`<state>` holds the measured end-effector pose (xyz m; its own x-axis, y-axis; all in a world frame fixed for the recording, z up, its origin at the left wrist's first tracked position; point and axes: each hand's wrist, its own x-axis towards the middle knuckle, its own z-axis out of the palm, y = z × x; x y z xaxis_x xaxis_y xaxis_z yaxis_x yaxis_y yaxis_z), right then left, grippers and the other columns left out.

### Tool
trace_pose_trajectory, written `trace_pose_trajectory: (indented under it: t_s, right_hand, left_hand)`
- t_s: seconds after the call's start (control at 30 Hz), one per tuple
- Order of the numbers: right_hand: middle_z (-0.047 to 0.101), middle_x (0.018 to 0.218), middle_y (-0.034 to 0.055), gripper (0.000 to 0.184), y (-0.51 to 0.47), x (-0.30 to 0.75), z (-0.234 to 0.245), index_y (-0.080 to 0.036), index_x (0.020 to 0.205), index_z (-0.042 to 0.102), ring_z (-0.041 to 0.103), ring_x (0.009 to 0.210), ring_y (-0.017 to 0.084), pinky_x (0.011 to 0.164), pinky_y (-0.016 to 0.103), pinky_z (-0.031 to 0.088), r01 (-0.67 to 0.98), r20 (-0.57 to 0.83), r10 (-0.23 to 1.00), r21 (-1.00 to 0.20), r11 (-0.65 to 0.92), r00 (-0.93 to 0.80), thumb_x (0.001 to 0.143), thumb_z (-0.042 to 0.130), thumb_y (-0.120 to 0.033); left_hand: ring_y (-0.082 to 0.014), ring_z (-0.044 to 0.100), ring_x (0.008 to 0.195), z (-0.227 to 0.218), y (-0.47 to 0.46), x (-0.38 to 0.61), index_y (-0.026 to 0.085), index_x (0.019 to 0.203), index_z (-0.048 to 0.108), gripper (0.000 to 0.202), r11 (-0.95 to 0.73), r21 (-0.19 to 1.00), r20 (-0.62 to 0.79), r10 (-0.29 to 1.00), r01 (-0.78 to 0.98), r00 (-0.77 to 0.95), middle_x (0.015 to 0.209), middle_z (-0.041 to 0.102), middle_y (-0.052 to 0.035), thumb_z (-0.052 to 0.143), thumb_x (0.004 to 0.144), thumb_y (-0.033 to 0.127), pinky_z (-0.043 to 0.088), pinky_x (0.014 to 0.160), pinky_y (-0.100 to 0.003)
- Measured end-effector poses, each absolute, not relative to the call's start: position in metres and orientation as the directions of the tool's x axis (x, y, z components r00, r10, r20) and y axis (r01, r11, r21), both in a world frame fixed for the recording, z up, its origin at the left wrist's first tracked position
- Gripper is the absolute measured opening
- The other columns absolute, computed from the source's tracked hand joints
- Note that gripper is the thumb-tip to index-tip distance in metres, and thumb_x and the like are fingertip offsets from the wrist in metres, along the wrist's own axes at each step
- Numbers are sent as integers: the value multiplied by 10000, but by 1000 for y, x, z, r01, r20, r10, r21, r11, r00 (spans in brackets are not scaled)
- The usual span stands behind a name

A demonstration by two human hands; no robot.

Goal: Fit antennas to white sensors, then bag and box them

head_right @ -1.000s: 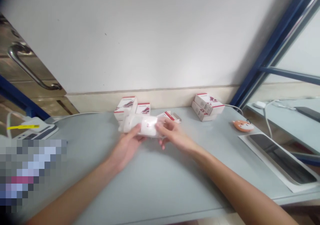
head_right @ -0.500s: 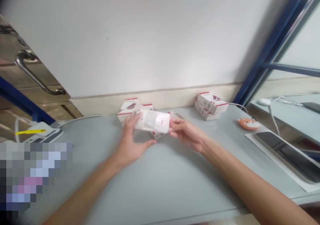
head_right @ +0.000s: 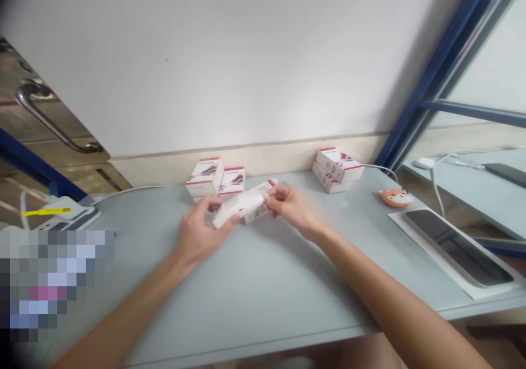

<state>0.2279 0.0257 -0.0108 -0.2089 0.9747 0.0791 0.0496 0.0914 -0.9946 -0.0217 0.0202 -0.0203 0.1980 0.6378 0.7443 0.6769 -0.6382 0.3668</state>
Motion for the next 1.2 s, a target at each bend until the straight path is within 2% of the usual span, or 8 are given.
trace_pose_trajectory:
  t_s: [0.27,0.4,0.63,0.73,0.8,0.9,1.0,1.2]
  right_hand:
    - [700,839,23,127,31,231,-23,-200,893,706,601,771,179,735,313,455,403,221,909,-841,361,-354,908,593,-255]
    - [755,900,30,183,32,230,-24,-203,937,742,623,778,183,734,314,464,462,286,925,-804,375,-251,895,565,-226]
    - [800,982,32,242,35,233,-22,-208,977,787,678,849,210,789,333,493,458,248,958,-842,286,-141,843,587,-211]
    - [768,866,24,195,34,232,-20,-198,912,765,646,757,191,709,314,475,470,226,969,-848,245,-98,885,585,-268]
    - [715,784,18,223,32,230,-20,-196,827,711,597,690,175,657,306,447,498,256,964,-827,259,-75,935,574,-334]
    - [661,796,23,245,31,229,-22,-206,800,629,562,706,171,663,309,427,555,396,903,-719,419,-167,988,547,-341]
    - [622,821,28,217,30,229,-24,-215,841,593,538,742,176,680,312,411,574,486,828,-606,550,-280,1028,515,-293]
    - [563,824,19,246,28,230,-20,-225,861,550,502,725,164,668,310,388,531,574,771,-578,619,-274,1074,489,-331]
  left_hand:
    - [-178,629,924,-11,18,-20,240,1039,589,260,-640,660,614,762,394,209,1044,616,-31,735,912,413,546,768,-281]
    - [-137,623,831,-10,19,-20,266,1184,571,370,-494,836,423,857,238,293,1232,611,-51,739,926,471,526,659,-245]
    - [-221,691,1045,-2,9,-15,300,1303,572,609,-392,895,245,830,211,501,1418,590,-94,884,796,428,586,801,-303]
    - [-175,699,876,-1,7,-12,288,1292,603,538,-341,907,229,892,249,389,1278,680,-72,820,851,507,565,735,-282]
    - [-134,646,682,-1,7,-11,280,1314,601,513,-275,912,185,938,303,294,1003,727,-24,735,912,568,521,644,-260]
    - [-129,577,522,3,9,-12,251,1321,583,529,-194,927,130,969,322,210,642,617,58,652,952,622,461,567,-246]
    - [-137,571,465,9,11,-16,208,1244,603,535,-84,971,27,970,224,243,630,647,39,580,970,668,466,554,-267]
    - [-130,534,436,17,17,-27,193,1125,669,557,310,950,-288,836,32,466,662,678,-12,474,998,699,460,549,-289]
